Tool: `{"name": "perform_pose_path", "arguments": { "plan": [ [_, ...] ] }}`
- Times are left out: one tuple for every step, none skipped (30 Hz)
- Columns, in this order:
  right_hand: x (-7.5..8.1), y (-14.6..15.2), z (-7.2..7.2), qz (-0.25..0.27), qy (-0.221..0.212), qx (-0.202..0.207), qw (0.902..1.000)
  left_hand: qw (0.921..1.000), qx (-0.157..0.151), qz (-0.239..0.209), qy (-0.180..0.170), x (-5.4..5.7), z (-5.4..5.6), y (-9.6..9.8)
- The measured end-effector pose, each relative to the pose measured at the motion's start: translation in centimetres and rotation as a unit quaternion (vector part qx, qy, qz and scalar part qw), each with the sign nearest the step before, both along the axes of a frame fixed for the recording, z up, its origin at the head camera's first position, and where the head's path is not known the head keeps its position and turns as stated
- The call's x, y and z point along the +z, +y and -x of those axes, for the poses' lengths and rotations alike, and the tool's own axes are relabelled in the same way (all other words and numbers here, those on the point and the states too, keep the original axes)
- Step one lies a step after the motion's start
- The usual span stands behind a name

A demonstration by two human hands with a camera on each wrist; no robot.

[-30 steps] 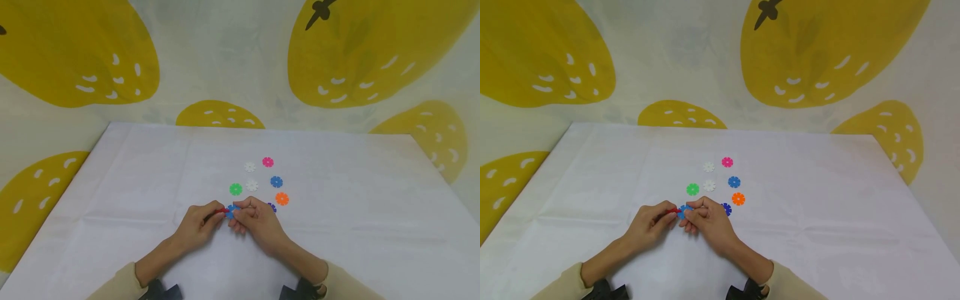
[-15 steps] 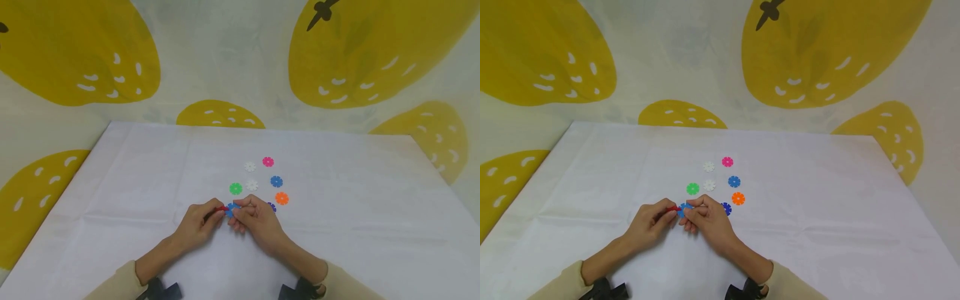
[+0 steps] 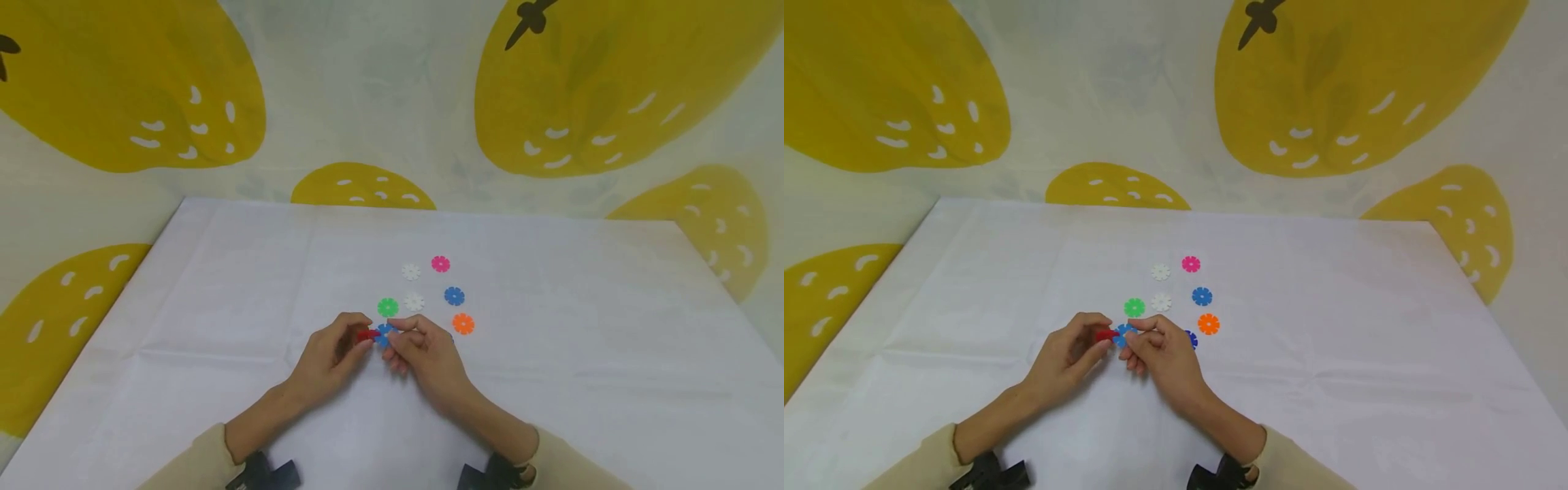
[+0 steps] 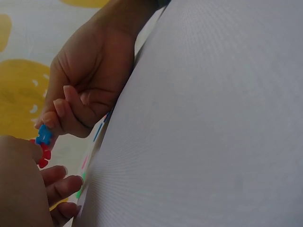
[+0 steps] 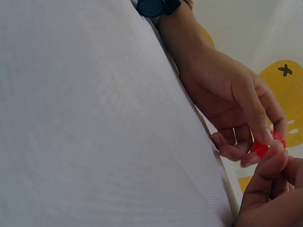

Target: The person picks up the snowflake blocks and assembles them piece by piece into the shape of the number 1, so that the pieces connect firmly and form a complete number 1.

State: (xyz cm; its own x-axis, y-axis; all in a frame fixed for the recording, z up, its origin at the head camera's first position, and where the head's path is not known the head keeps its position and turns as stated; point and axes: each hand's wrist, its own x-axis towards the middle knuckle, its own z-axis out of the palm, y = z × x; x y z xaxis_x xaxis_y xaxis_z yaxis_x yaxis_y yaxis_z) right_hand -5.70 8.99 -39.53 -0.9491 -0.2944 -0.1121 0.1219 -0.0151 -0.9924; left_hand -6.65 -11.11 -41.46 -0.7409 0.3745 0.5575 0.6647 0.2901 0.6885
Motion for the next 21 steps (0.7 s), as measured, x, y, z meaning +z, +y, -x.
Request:
{"name": "perform_pose_path", "arguments": {
  "plan": [
    [-0.04, 0.0, 0.02, 0.001, 0.0, 0.0, 1.0, 1.0, 0.0, -0.002, 0.005, 0.02, 0.02, 0.01],
    [-0.05, 0.0, 0.03, 0.001, -0.001, 0.0, 1.0, 1.0, -0.001, -0.005, 0.007, 0.05, 0.03, 0.04],
    [-0.02, 0.0, 0.03, 0.0, -0.002, 0.0, 1.0, 0.9999, -0.004, -0.009, 0.014, 0.07, 0.08, 0.05],
    [0.01, -0.01, 0.03, 0.0, -0.003, 0.0, 1.0, 0.9997, -0.009, -0.012, 0.02, 0.1, 0.12, 0.05],
    [0.05, 0.0, 0.03, -0.001, -0.005, 0.0, 1.0, 0.9994, -0.014, -0.015, 0.028, 0.15, 0.18, 0.06],
    [0.12, 0.0, 0.01, 0.001, -0.007, 0.0, 1.0, 0.999, -0.019, -0.019, 0.036, 0.19, 0.23, 0.06],
    [0.2, -0.01, 0.01, 0.003, -0.007, 0.001, 1.0, 0.9983, -0.026, -0.024, 0.046, 0.21, 0.3, 0.09],
    [0.27, -0.02, 0.0, 0.006, -0.007, 0.003, 1.0, 0.9975, -0.032, -0.027, 0.056, 0.3, 0.35, 0.13],
    [0.33, -0.03, -0.02, 0.009, -0.008, 0.006, 0.9999, 0.9968, -0.038, -0.03, 0.063, 0.34, 0.4, 0.16],
    [0.32, -0.04, -0.02, 0.013, -0.009, 0.009, 0.9998, 0.9963, -0.044, -0.033, 0.067, 0.36, 0.43, 0.18],
    [0.33, -0.04, -0.03, 0.016, -0.009, 0.011, 0.9998, 0.9957, -0.048, -0.036, 0.07, 0.36, 0.47, 0.21],
    [0.33, -0.05, -0.03, 0.019, -0.011, 0.014, 0.9997, 0.9951, -0.053, -0.04, 0.073, 0.33, 0.5, 0.23],
    [0.3, -0.06, -0.01, 0.023, -0.014, 0.016, 0.9995, 0.9946, -0.057, -0.044, 0.075, 0.3, 0.53, 0.24],
    [0.26, -0.07, 0.0, 0.026, -0.017, 0.017, 0.9994, 0.9941, -0.058, -0.047, 0.079, 0.23, 0.56, 0.25],
    [0.22, -0.07, 0.02, 0.028, -0.02, 0.018, 0.9992, 0.9936, -0.061, -0.05, 0.081, 0.1, 0.62, 0.24],
    [0.16, -0.07, 0.04, 0.03, -0.023, 0.018, 0.9991, 0.9929, -0.063, -0.053, 0.085, -0.01, 0.67, 0.23],
    [0.15, -0.08, 0.05, 0.031, -0.026, 0.018, 0.999, 0.9924, -0.064, -0.057, 0.089, -0.11, 0.71, 0.23],
    [0.13, -0.09, 0.07, 0.033, -0.028, 0.019, 0.9989, 0.9918, -0.066, -0.059, 0.092, -0.22, 0.74, 0.21],
    [0.1, -0.11, 0.08, 0.032, -0.029, 0.019, 0.9989, 0.9915, -0.065, -0.061, 0.095, -0.29, 0.75, 0.2],
    [0.09, -0.13, 0.08, 0.029, -0.029, 0.019, 0.999, 0.9915, -0.064, -0.061, 0.095, -0.34, 0.73, 0.18],
    [0.07, -0.15, 0.07, 0.03, -0.029, 0.02, 0.999, 0.9917, -0.062, -0.061, 0.095, -0.36, 0.7, 0.15]
  ]
}}
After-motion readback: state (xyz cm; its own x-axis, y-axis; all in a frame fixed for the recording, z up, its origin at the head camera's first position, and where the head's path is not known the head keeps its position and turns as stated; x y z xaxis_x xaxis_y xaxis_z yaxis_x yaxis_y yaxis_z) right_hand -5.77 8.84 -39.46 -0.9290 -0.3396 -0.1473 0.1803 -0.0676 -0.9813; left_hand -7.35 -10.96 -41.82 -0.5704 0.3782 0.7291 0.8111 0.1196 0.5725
